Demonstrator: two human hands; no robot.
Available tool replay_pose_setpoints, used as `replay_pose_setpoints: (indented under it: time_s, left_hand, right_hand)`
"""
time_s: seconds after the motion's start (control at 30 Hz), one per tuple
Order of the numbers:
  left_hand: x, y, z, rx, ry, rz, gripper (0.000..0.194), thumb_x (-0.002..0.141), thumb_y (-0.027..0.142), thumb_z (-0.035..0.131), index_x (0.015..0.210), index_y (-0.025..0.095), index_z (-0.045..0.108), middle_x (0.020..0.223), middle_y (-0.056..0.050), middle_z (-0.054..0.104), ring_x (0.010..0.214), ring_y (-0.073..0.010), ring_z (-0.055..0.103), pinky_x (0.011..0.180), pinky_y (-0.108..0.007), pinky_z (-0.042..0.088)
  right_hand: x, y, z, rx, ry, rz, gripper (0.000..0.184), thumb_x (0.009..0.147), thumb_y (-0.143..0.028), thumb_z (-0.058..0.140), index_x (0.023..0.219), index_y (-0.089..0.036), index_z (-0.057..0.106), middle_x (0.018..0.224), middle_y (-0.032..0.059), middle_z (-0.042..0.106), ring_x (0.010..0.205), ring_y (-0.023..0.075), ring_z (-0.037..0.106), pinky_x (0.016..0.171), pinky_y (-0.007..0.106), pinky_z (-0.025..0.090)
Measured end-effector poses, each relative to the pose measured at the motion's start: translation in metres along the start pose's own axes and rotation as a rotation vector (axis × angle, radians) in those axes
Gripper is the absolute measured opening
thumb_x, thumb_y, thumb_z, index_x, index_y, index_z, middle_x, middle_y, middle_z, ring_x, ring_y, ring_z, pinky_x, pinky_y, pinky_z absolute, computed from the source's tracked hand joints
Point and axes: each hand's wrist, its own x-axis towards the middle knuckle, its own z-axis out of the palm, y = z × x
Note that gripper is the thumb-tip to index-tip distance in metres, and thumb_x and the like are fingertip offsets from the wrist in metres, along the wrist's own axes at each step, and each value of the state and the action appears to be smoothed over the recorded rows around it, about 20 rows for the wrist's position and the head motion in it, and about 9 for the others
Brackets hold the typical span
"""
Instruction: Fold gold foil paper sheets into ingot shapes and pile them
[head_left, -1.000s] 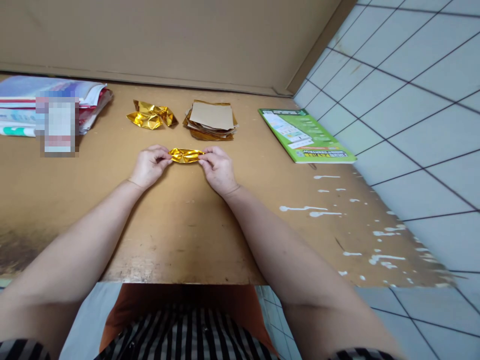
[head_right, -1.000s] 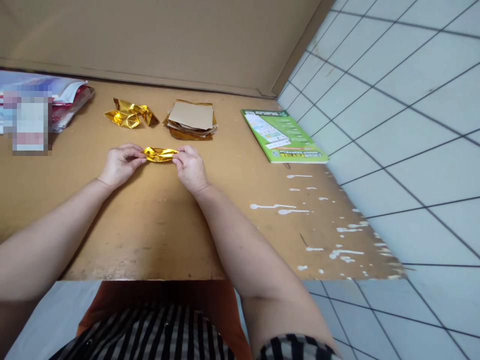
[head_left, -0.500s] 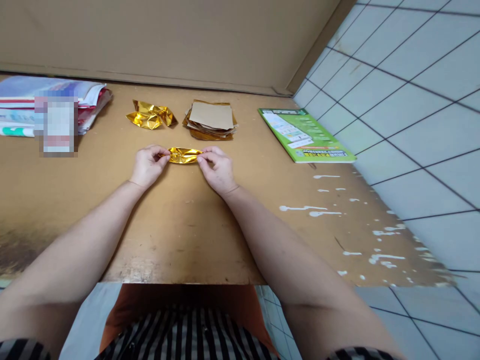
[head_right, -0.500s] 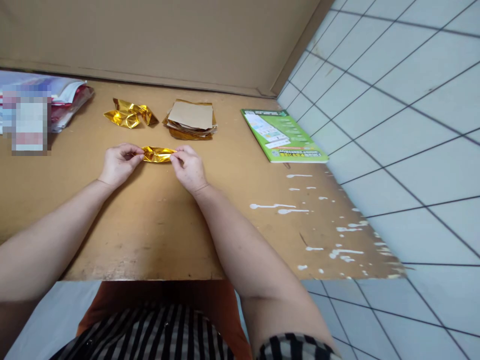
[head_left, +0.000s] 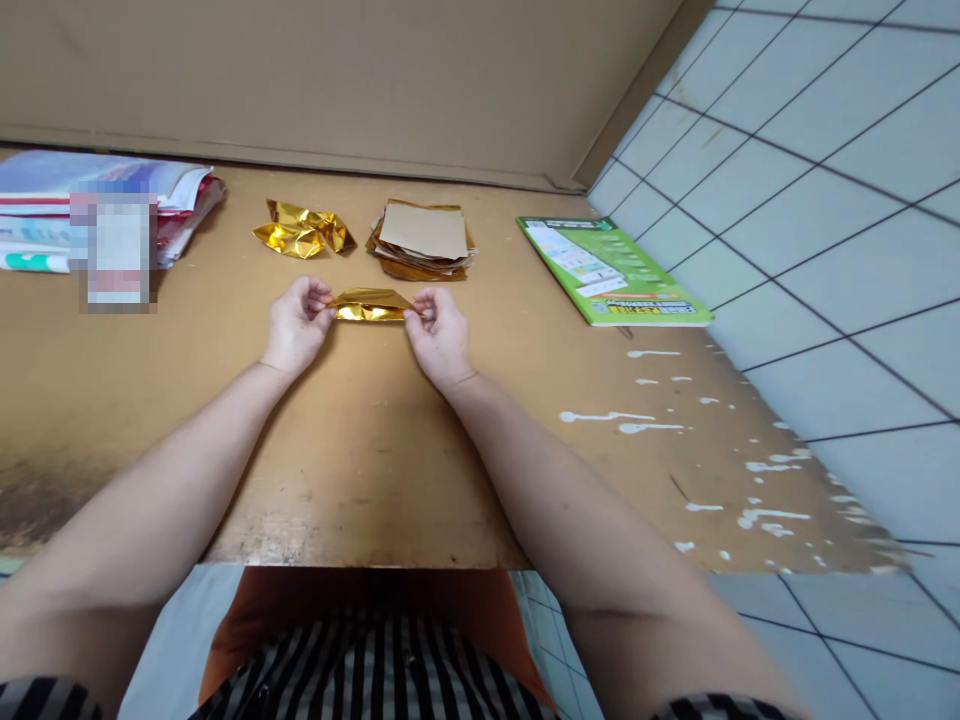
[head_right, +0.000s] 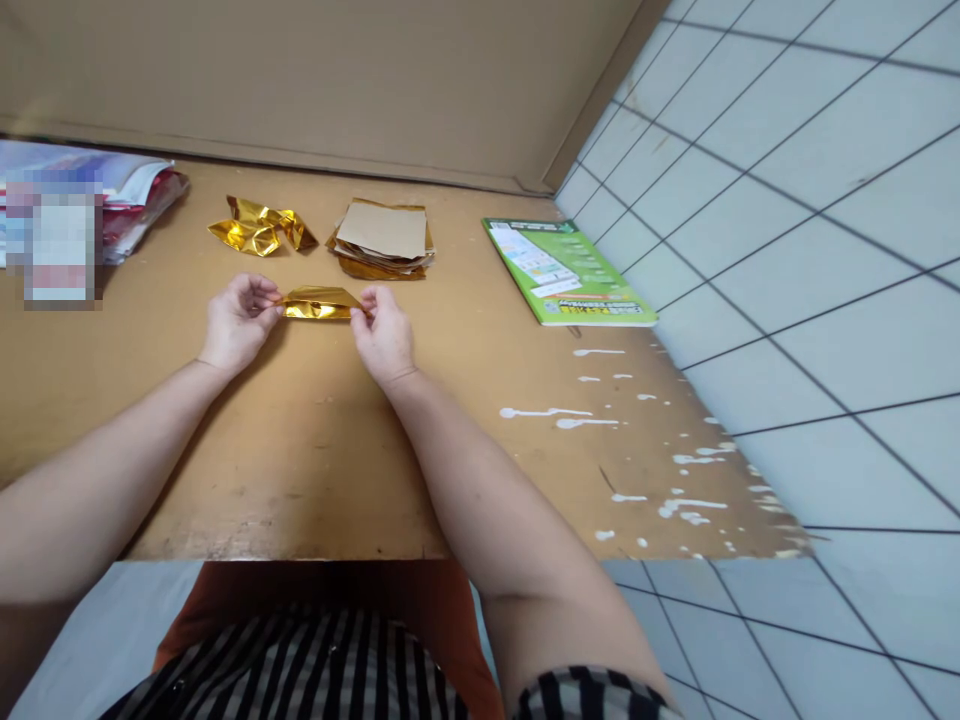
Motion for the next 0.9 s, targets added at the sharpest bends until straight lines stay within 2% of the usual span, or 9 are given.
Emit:
replay_pose_setpoints:
  time_s: [0.17, 0.37, 0.6, 0.73, 0.9]
  left_hand:
    - [-0.001, 0.002, -0.001, 0.028, -0.037, -0.048, 0.016, 0.062, 0.006, 0.064, 0.068, 0.019, 0.055, 0.061, 0.006, 0.056, 0.056, -0.0100, 0.052, 0.059, -0.022, 0.046]
    - [-0.003, 0.005, -0.001, -0.034, -0.115, -0.109, 0.012, 0.071, 0.010, 0.063, 0.068, 0.019, 0.056, 0.052, 0.007, 0.052, 0.046, -0.0095, 0.051, 0.051, -0.021, 0.042]
    - [-0.002, 0.007, -0.002, 0.017, -0.089, -0.171, 0.012, 0.072, 0.010, 0.064, 0.068, 0.019, 0.056, 0.048, 0.006, 0.051, 0.042, -0.0099, 0.050, 0.047, -0.021, 0.041]
    - [-0.002, 0.009, -0.001, 0.026, -0.068, -0.219, 0.014, 0.069, 0.012, 0.064, 0.064, 0.019, 0.054, 0.045, 0.007, 0.049, 0.039, -0.0096, 0.049, 0.043, -0.020, 0.040]
    - [-0.003, 0.016, 0.000, -0.003, -0.050, -0.261, 0.018, 0.063, 0.013, 0.067, 0.057, 0.020, 0.051, 0.040, 0.007, 0.048, 0.034, -0.0090, 0.046, 0.037, -0.019, 0.035]
  right_hand:
    - [-0.001, -0.003, -0.005, -0.079, -0.051, 0.055, 0.012, 0.082, -0.028, 0.057, 0.094, -0.025, 0.054, 0.072, -0.0049, 0.059, 0.058, 0.0141, 0.054, 0.065, 0.031, 0.047]
    - [-0.003, -0.008, -0.007, -0.034, -0.100, 0.020, 0.006, 0.084, -0.025, 0.052, 0.089, -0.024, 0.056, 0.073, -0.0030, 0.064, 0.057, 0.0130, 0.055, 0.063, 0.029, 0.047]
    - [-0.002, -0.004, -0.005, -0.049, -0.110, 0.018, 0.007, 0.084, -0.026, 0.054, 0.087, -0.023, 0.060, 0.071, -0.0017, 0.066, 0.060, 0.0146, 0.060, 0.065, 0.030, 0.050]
    - [-0.003, -0.003, -0.005, -0.078, -0.123, 0.038, 0.010, 0.086, -0.027, 0.053, 0.086, -0.022, 0.061, 0.069, -0.0009, 0.066, 0.065, 0.0169, 0.064, 0.069, 0.032, 0.053]
    - [-0.003, -0.007, -0.005, -0.010, -0.132, 0.087, 0.007, 0.085, -0.023, 0.052, 0.082, -0.023, 0.059, 0.065, -0.0020, 0.066, 0.066, 0.0171, 0.068, 0.070, 0.033, 0.055]
